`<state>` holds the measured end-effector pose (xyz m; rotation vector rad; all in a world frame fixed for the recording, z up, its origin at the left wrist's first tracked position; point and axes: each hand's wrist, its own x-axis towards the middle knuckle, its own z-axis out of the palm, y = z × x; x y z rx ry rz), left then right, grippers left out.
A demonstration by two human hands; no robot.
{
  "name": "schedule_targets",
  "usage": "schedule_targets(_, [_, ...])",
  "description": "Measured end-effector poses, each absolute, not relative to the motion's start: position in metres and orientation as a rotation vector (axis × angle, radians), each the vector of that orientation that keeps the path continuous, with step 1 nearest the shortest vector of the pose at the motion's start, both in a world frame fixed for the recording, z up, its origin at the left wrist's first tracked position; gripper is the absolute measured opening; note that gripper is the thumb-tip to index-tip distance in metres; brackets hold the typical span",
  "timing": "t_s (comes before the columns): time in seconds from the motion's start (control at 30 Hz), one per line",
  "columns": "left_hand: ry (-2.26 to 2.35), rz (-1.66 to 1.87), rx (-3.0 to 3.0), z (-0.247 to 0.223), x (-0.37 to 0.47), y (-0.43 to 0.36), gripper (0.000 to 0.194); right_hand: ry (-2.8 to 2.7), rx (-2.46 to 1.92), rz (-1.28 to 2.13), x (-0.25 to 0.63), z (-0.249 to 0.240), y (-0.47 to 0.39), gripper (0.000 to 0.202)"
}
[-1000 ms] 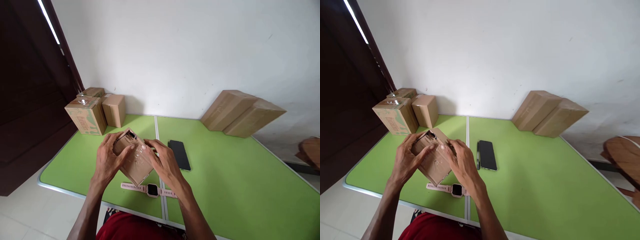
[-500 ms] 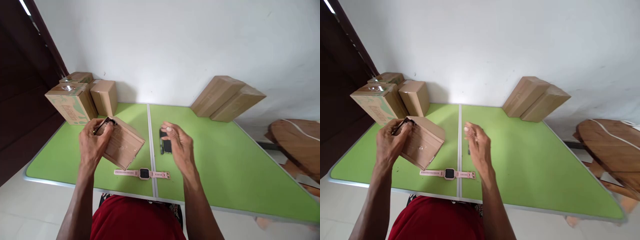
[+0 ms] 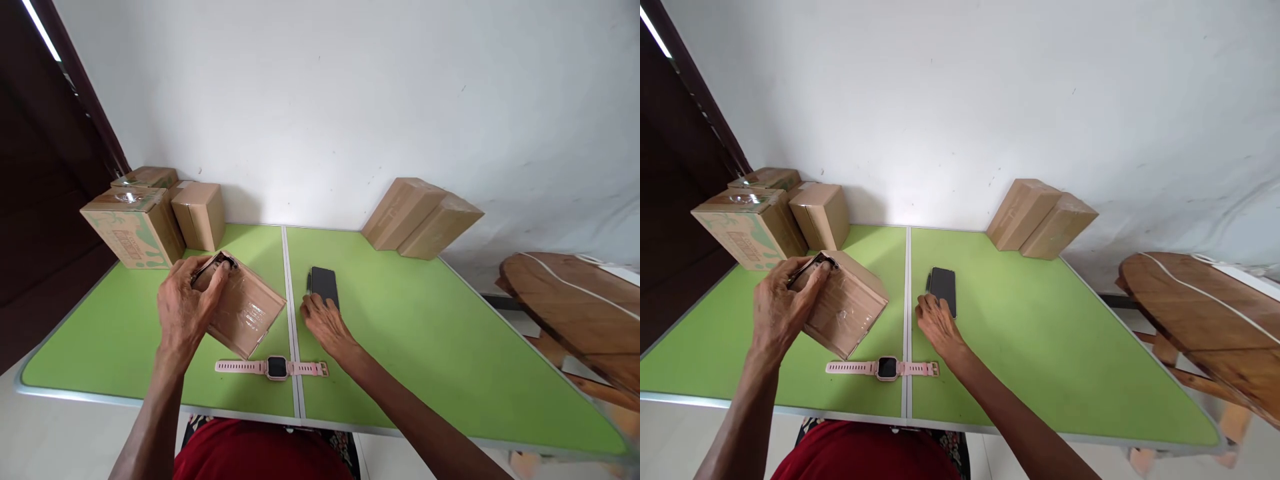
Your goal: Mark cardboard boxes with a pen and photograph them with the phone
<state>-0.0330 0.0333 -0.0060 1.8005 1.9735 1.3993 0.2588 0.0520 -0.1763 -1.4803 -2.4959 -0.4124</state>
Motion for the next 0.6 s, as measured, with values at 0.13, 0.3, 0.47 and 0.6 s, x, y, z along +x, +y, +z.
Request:
schedule_targets(0.13, [1.977, 1.379, 1.783, -0.007, -0.031, 0.033, 0.042, -2.587, -1.409, -0.481, 0.248, -0.18, 0.068, 0.037])
schedule_targets(0.3, [1.927, 1.402, 1.81, -0.009, -0.028, 0.032, 0.039, -2.653, -1.19, -0.529, 0.24, -0.177, 0.081, 0.036])
schedule_targets(0.47, [1.818, 1.442, 1.903, -0.013, -0.024, 0.032, 0.031, -2.556, -1.031, -0.536, 0.24, -0.174, 0.084, 0.046])
schedule_targets(0.6, [1.784, 1.39, 1.953, -0.015, -0.027, 0.033, 0.03, -2.352, -1.031, -0.502, 0.238, -0.175, 0.095, 0.035])
